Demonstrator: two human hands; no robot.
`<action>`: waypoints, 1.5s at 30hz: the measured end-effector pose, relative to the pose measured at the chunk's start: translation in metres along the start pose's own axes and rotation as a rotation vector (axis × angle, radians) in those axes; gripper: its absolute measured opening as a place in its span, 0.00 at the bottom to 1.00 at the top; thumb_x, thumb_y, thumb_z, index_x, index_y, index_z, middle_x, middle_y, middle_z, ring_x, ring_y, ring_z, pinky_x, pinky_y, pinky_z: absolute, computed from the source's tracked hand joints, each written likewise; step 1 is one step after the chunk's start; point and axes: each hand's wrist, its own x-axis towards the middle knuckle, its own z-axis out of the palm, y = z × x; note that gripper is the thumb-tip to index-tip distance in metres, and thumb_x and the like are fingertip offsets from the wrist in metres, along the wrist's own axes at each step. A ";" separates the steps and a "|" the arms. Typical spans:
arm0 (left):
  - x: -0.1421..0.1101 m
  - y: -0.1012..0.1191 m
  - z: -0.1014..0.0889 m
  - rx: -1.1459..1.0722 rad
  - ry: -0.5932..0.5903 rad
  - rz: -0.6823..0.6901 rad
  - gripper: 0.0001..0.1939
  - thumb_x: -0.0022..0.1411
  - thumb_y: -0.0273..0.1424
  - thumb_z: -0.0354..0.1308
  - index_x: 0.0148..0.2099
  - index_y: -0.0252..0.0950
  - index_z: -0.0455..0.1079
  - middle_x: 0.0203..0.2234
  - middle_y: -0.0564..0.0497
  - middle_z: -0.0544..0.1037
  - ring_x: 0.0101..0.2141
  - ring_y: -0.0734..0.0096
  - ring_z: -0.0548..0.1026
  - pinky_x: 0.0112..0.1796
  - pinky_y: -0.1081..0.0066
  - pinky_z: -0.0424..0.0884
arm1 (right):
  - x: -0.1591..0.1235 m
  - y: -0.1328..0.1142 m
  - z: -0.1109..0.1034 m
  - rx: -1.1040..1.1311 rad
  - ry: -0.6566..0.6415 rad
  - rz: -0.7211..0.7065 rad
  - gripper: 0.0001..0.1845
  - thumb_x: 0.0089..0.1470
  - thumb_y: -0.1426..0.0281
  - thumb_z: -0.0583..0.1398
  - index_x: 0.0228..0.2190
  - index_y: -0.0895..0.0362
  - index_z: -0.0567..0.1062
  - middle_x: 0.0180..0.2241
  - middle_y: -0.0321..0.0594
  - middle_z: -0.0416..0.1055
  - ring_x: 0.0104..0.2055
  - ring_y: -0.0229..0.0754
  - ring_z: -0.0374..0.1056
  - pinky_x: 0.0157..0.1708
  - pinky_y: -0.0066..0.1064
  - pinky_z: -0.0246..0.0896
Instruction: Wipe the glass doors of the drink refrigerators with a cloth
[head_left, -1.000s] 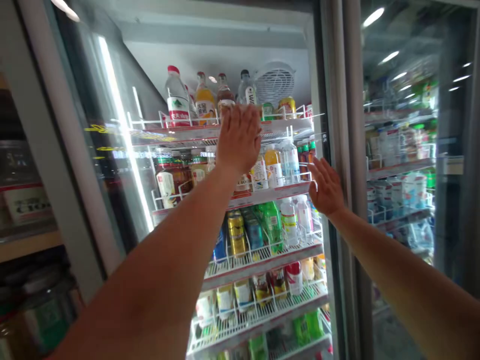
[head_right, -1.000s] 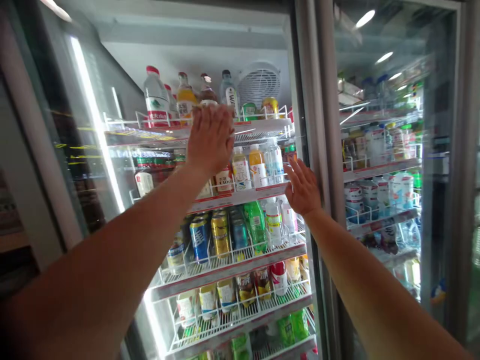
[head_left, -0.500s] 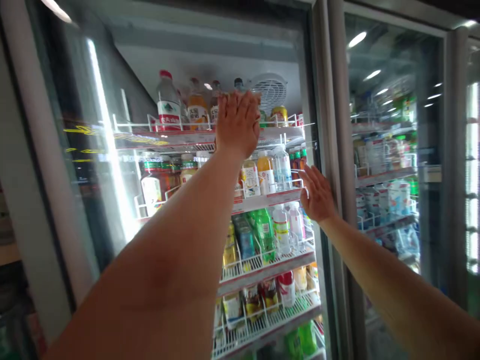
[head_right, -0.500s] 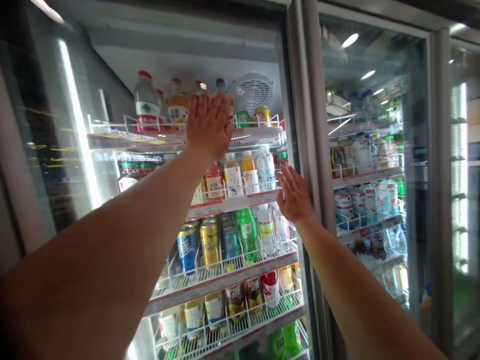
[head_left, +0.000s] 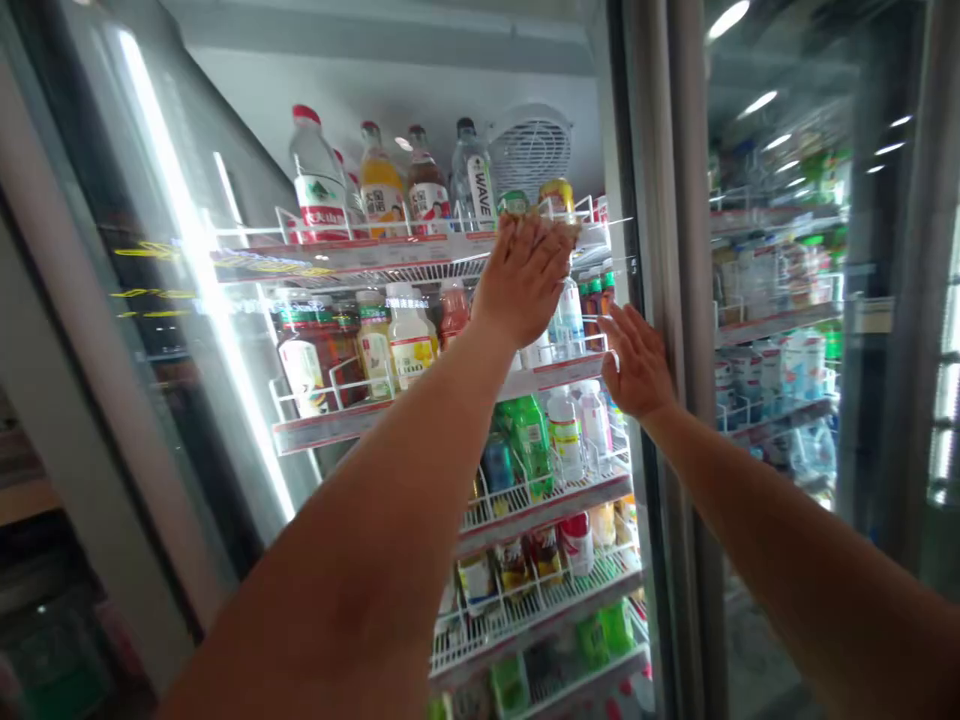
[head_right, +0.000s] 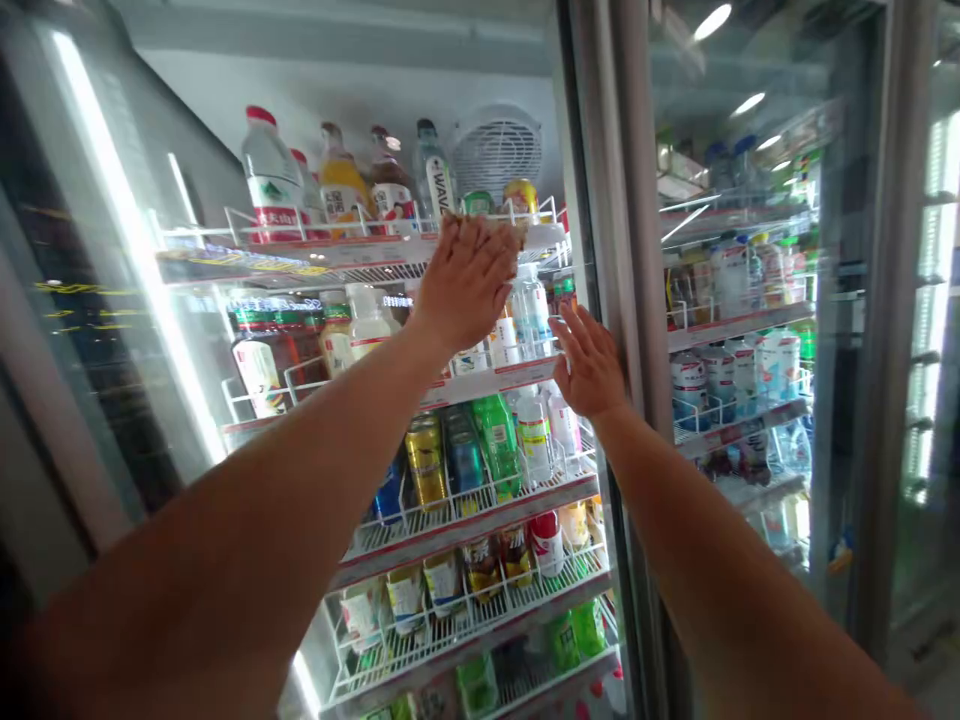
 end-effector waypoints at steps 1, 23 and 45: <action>-0.006 -0.004 -0.003 -0.002 -0.021 0.020 0.38 0.62 0.41 0.45 0.73 0.41 0.48 0.72 0.59 0.53 0.72 0.60 0.33 0.71 0.49 0.29 | 0.000 0.000 0.000 0.004 0.001 -0.001 0.38 0.64 0.70 0.50 0.71 0.47 0.46 0.71 0.40 0.53 0.73 0.51 0.48 0.68 0.52 0.53; -0.092 -0.112 -0.083 0.294 0.386 -0.777 0.36 0.72 0.40 0.37 0.74 0.24 0.41 0.73 0.40 0.45 0.70 0.41 0.43 0.69 0.41 0.34 | -0.002 -0.003 0.002 0.045 0.035 0.014 0.38 0.64 0.72 0.51 0.71 0.48 0.48 0.71 0.39 0.53 0.73 0.52 0.48 0.68 0.53 0.53; -0.094 -0.079 -0.068 0.169 0.089 -0.273 0.34 0.70 0.41 0.40 0.74 0.35 0.49 0.72 0.52 0.51 0.72 0.54 0.43 0.71 0.49 0.36 | -0.003 -0.003 -0.001 0.053 0.056 -0.021 0.34 0.64 0.69 0.52 0.69 0.54 0.55 0.70 0.44 0.54 0.72 0.52 0.50 0.69 0.51 0.52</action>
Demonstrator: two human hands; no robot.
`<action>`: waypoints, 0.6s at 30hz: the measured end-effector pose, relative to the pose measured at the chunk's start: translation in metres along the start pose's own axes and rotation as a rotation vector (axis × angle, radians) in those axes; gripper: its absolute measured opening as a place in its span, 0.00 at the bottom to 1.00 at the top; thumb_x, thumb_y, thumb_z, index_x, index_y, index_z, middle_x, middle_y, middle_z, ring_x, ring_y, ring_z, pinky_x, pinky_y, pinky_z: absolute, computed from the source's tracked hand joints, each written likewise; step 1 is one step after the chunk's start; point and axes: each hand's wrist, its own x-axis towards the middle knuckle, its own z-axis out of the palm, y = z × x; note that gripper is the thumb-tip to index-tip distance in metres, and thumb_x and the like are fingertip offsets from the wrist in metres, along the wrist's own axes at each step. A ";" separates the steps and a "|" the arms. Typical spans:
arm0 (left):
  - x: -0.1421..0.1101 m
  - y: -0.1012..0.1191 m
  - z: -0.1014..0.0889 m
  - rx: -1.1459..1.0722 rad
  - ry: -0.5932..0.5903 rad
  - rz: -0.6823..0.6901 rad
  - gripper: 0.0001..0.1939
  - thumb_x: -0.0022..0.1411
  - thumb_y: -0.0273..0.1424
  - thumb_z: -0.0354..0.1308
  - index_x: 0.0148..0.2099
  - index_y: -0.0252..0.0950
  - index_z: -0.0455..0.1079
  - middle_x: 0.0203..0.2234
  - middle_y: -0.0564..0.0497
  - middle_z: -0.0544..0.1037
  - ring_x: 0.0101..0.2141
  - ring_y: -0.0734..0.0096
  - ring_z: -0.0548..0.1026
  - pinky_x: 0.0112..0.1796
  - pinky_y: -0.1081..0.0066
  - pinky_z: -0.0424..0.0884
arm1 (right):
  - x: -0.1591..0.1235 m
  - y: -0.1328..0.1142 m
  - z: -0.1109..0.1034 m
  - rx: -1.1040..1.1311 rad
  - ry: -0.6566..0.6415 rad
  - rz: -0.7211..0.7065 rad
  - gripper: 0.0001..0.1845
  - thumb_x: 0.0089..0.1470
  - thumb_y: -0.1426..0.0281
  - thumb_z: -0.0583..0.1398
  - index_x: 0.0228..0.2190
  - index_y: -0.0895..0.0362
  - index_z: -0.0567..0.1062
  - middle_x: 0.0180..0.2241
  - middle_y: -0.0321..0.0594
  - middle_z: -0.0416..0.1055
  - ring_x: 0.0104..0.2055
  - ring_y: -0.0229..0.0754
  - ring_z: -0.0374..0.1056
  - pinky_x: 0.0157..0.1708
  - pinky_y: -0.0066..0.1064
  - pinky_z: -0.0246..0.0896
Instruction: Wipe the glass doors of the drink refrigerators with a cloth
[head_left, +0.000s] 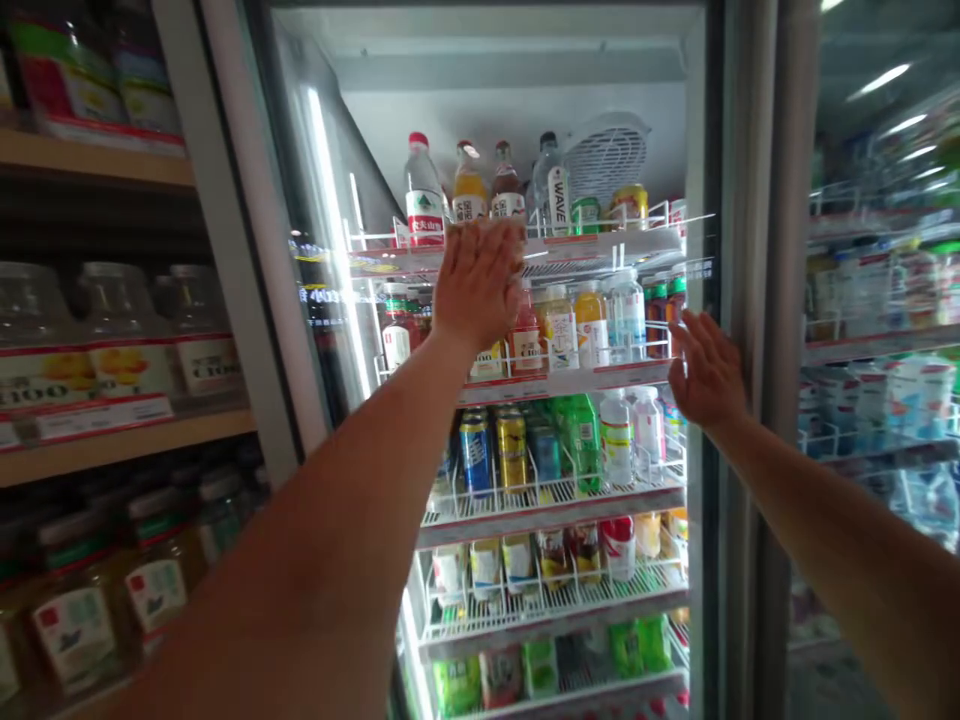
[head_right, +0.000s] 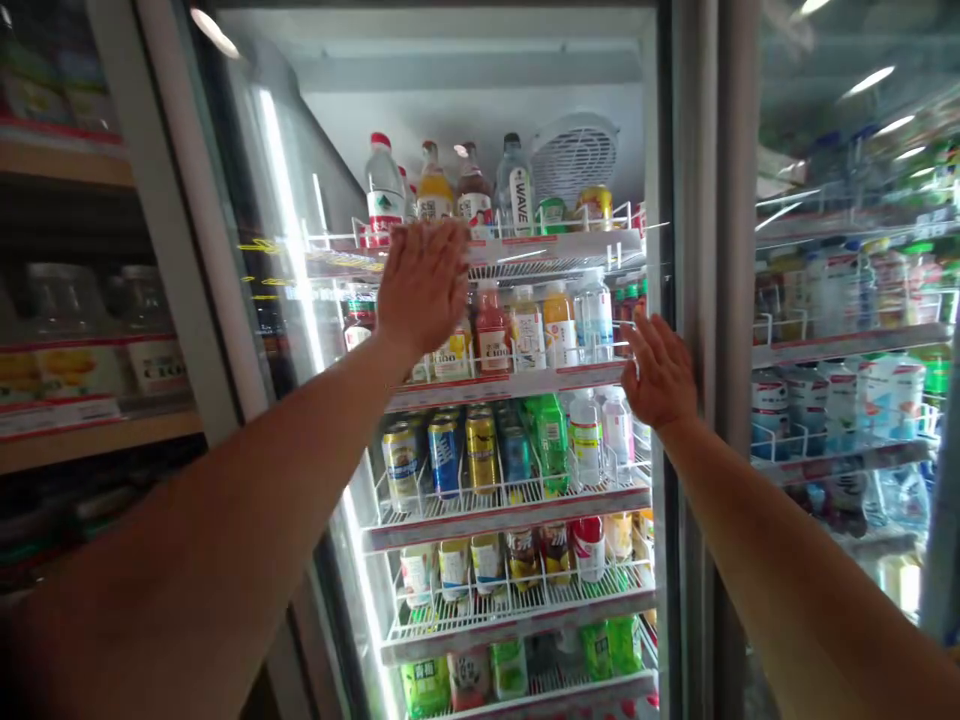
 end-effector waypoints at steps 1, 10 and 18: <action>-0.005 -0.017 -0.010 0.000 0.019 -0.056 0.34 0.70 0.42 0.40 0.74 0.35 0.48 0.73 0.53 0.50 0.72 0.55 0.42 0.71 0.50 0.36 | 0.000 -0.001 0.000 -0.004 0.004 0.003 0.34 0.64 0.69 0.52 0.69 0.54 0.56 0.70 0.44 0.55 0.72 0.52 0.50 0.69 0.51 0.52; -0.030 -0.077 -0.031 0.024 0.179 -0.334 0.37 0.71 0.49 0.36 0.74 0.33 0.45 0.74 0.58 0.45 0.72 0.54 0.40 0.71 0.47 0.33 | 0.000 -0.003 0.001 0.012 -0.025 0.059 0.36 0.62 0.71 0.53 0.70 0.53 0.54 0.71 0.43 0.53 0.73 0.54 0.49 0.69 0.53 0.52; 0.031 0.002 0.021 -0.065 0.290 -0.504 0.36 0.71 0.42 0.43 0.74 0.30 0.44 0.74 0.51 0.46 0.72 0.51 0.36 0.69 0.42 0.23 | 0.000 -0.002 0.002 -0.009 -0.017 0.032 0.37 0.62 0.71 0.52 0.70 0.53 0.52 0.71 0.44 0.54 0.73 0.52 0.48 0.69 0.51 0.51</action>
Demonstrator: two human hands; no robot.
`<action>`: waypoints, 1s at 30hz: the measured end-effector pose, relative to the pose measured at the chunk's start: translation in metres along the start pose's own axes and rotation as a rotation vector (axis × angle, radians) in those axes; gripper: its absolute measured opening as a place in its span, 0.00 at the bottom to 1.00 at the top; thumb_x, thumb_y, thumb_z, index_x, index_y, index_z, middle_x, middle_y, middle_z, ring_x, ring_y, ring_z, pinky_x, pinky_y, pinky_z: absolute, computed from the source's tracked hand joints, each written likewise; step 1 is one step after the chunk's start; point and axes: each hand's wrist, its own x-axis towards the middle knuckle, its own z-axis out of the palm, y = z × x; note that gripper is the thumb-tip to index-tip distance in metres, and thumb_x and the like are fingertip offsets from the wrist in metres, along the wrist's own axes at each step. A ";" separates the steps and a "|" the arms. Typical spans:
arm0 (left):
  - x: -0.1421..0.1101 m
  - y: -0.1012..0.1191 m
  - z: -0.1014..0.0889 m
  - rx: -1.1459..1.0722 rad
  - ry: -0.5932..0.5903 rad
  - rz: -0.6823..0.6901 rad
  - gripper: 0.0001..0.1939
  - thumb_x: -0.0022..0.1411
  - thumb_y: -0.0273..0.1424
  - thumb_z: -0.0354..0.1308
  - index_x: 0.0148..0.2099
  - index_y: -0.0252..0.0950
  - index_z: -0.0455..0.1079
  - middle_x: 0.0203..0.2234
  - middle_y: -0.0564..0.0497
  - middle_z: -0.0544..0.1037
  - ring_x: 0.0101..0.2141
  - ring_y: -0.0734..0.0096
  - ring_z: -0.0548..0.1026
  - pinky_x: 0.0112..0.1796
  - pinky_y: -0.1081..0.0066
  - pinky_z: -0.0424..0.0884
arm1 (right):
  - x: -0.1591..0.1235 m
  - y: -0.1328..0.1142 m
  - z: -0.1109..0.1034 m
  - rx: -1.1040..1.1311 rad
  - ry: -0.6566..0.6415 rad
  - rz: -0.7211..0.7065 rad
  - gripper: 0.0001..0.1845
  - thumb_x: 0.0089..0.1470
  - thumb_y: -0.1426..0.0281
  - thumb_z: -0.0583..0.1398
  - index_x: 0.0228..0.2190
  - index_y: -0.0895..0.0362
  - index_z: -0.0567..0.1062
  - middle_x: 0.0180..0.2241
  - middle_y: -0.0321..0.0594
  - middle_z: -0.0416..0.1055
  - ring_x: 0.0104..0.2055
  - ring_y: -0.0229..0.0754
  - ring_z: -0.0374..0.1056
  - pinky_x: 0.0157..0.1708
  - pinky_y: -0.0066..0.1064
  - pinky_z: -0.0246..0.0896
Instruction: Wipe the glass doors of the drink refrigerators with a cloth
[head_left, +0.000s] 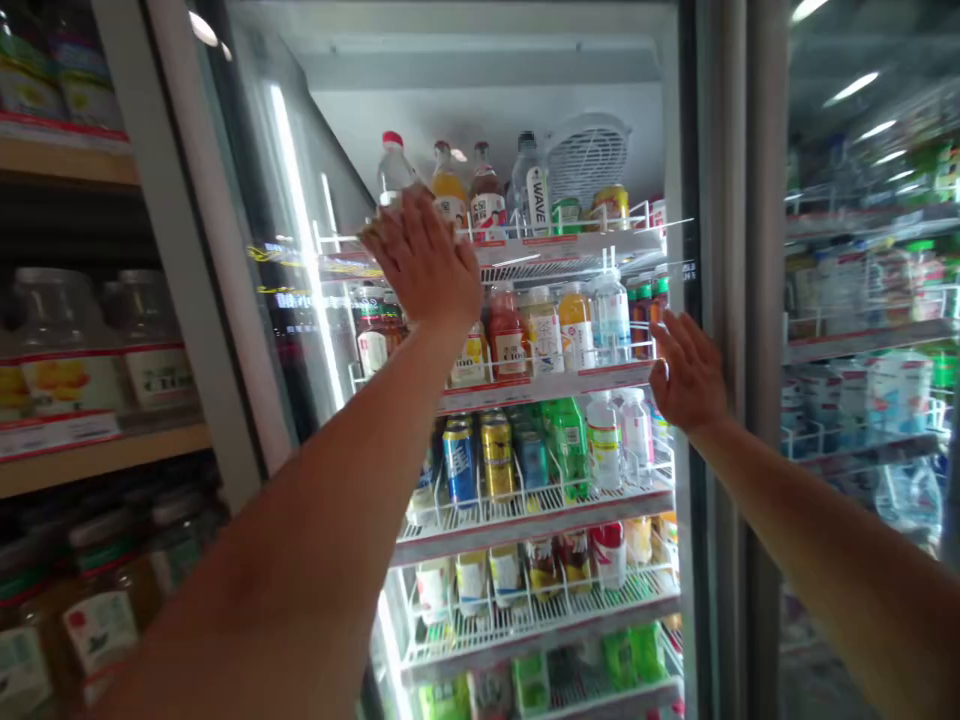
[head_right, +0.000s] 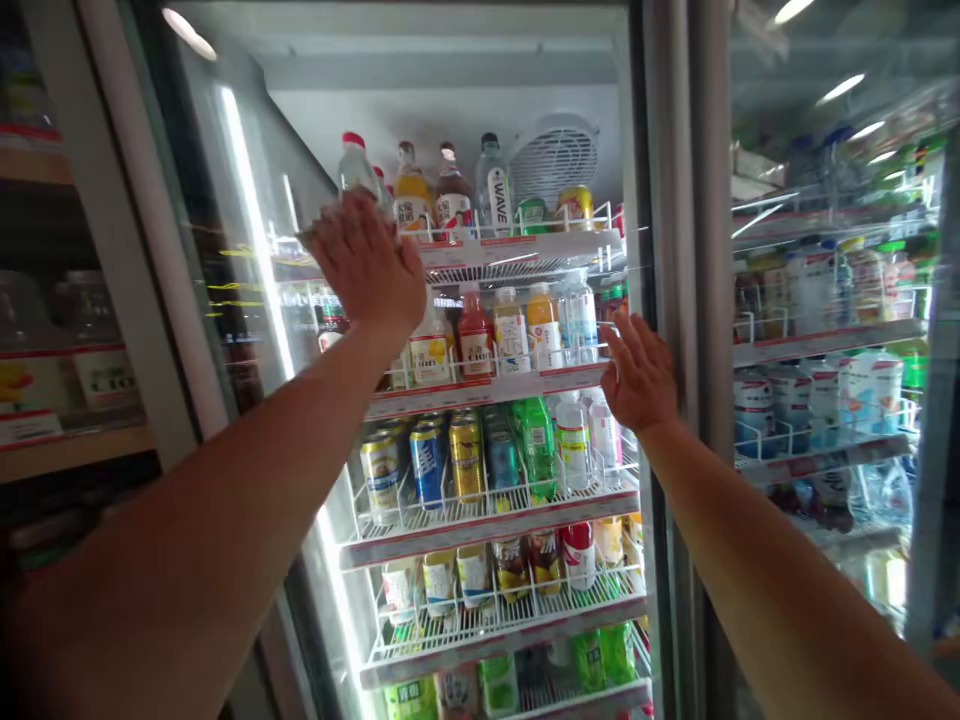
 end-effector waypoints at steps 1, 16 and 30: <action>-0.005 0.015 0.006 0.018 -0.029 0.038 0.35 0.71 0.41 0.44 0.74 0.30 0.46 0.73 0.49 0.47 0.72 0.50 0.37 0.70 0.43 0.26 | 0.000 0.000 0.000 -0.003 0.006 -0.002 0.37 0.62 0.71 0.53 0.70 0.53 0.53 0.70 0.44 0.54 0.73 0.52 0.48 0.69 0.51 0.51; -0.119 0.093 0.036 0.017 -0.253 0.715 0.31 0.73 0.36 0.41 0.73 0.30 0.52 0.71 0.46 0.55 0.71 0.48 0.50 0.71 0.48 0.43 | -0.001 0.004 0.000 -0.027 0.024 -0.011 0.30 0.65 0.65 0.50 0.65 0.58 0.63 0.68 0.49 0.60 0.71 0.52 0.52 0.68 0.49 0.53; -0.067 -0.084 -0.059 0.060 -0.053 0.270 0.33 0.71 0.39 0.46 0.73 0.33 0.51 0.71 0.44 0.54 0.72 0.48 0.44 0.70 0.43 0.40 | 0.008 -0.015 -0.003 0.003 0.027 0.134 0.28 0.58 0.68 0.52 0.59 0.56 0.68 0.64 0.51 0.65 0.69 0.54 0.57 0.66 0.51 0.54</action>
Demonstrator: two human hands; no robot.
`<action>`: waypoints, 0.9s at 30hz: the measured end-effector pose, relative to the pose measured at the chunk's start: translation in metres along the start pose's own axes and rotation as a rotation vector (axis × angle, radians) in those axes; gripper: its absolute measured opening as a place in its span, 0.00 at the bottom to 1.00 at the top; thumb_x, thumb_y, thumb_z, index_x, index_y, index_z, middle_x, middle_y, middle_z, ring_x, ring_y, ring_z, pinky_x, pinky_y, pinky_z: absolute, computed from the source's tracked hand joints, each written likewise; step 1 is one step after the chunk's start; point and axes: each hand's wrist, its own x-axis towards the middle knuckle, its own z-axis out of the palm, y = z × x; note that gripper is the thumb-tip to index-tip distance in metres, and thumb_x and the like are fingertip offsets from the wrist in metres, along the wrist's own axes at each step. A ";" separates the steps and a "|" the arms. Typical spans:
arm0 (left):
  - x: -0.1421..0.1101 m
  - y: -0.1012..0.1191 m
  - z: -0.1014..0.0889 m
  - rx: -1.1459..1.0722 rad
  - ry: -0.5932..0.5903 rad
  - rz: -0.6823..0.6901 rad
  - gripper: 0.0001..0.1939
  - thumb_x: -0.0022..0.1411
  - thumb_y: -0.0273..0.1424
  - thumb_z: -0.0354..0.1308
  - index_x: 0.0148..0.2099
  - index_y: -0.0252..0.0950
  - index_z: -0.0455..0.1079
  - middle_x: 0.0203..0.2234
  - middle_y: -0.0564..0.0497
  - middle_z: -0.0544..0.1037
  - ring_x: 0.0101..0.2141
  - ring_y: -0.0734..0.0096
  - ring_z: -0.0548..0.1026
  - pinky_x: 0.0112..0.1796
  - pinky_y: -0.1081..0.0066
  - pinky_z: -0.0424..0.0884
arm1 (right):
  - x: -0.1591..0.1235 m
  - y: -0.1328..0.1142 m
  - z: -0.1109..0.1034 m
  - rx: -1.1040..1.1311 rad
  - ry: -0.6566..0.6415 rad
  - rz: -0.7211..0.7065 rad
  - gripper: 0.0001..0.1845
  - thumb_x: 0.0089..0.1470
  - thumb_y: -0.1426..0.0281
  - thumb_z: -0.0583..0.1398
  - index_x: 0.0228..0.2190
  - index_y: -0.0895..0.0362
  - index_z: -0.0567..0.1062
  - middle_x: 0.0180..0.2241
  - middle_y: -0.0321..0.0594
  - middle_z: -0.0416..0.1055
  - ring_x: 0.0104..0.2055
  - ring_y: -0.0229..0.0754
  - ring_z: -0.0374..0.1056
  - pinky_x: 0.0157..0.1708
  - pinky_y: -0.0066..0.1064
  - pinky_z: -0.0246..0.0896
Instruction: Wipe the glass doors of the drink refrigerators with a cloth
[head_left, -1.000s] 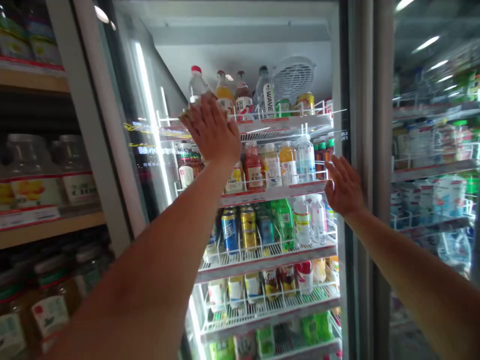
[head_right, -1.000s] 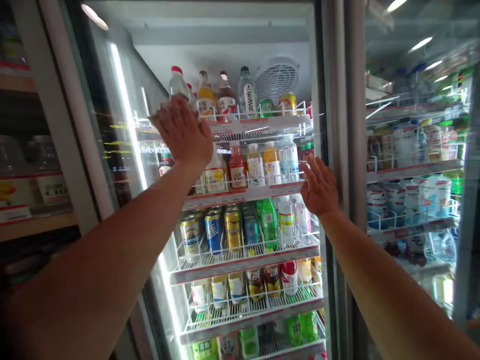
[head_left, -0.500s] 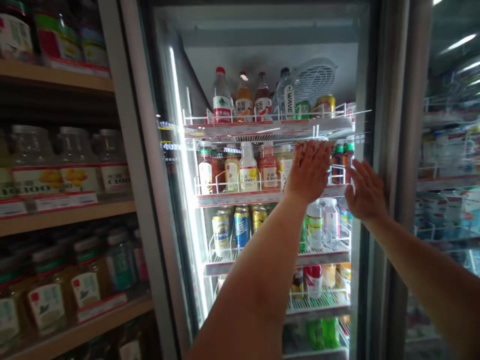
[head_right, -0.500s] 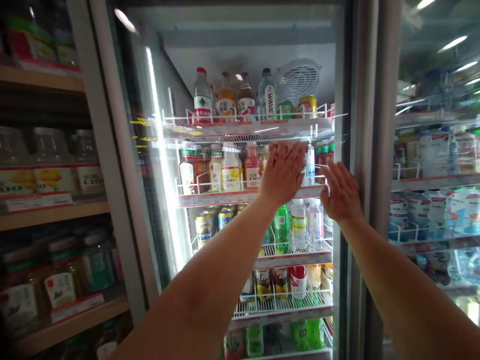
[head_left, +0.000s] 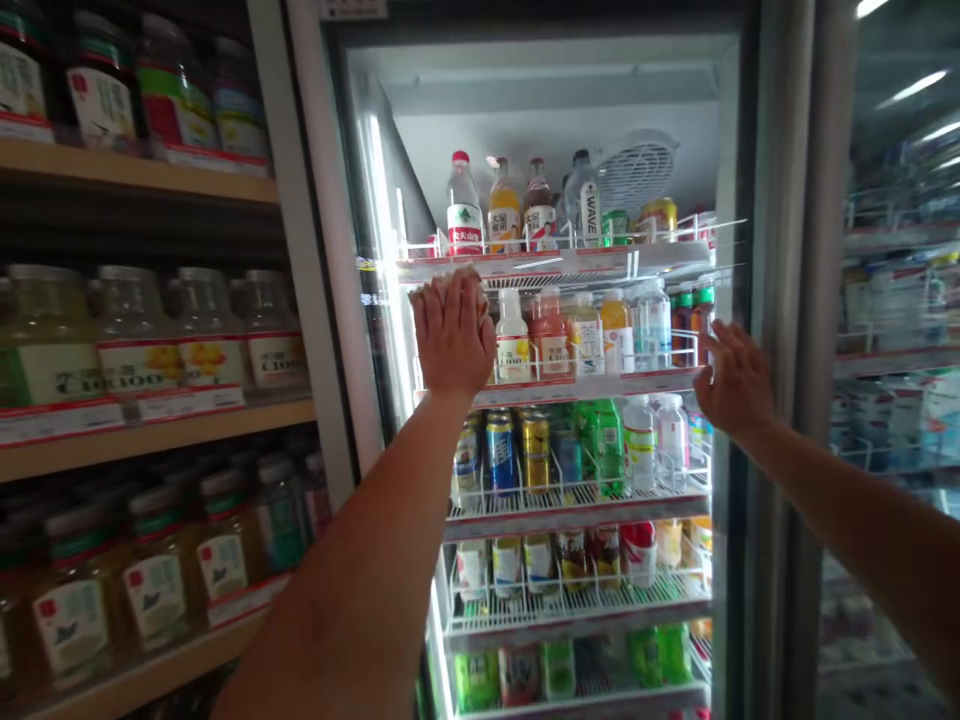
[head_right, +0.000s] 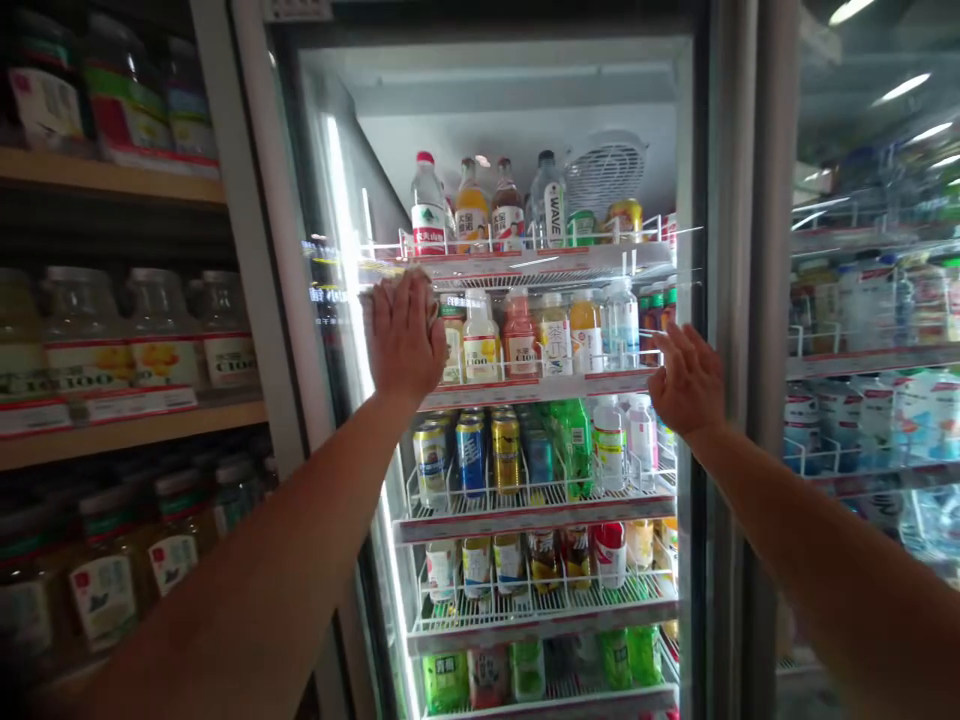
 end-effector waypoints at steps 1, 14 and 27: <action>-0.002 -0.001 0.000 0.011 0.003 -0.001 0.33 0.71 0.39 0.46 0.73 0.33 0.52 0.71 0.44 0.54 0.72 0.48 0.44 0.70 0.43 0.41 | 0.007 -0.008 0.001 -0.014 0.028 0.045 0.27 0.57 0.68 0.52 0.58 0.56 0.69 0.61 0.52 0.68 0.66 0.55 0.59 0.64 0.52 0.55; -0.002 0.000 -0.001 0.030 -0.004 0.030 0.31 0.71 0.36 0.44 0.73 0.31 0.53 0.70 0.42 0.56 0.72 0.48 0.44 0.69 0.42 0.43 | 0.107 -0.156 0.031 0.145 -0.088 -0.056 0.32 0.65 0.66 0.47 0.69 0.55 0.55 0.72 0.41 0.50 0.75 0.53 0.38 0.71 0.56 0.40; -0.001 -0.006 -0.002 -0.105 -0.401 0.621 0.30 0.70 0.40 0.47 0.72 0.44 0.56 0.70 0.55 0.56 0.71 0.55 0.46 0.70 0.44 0.38 | 0.098 -0.156 0.032 0.161 -0.067 -0.014 0.33 0.64 0.69 0.48 0.69 0.55 0.57 0.71 0.41 0.53 0.75 0.54 0.41 0.71 0.56 0.42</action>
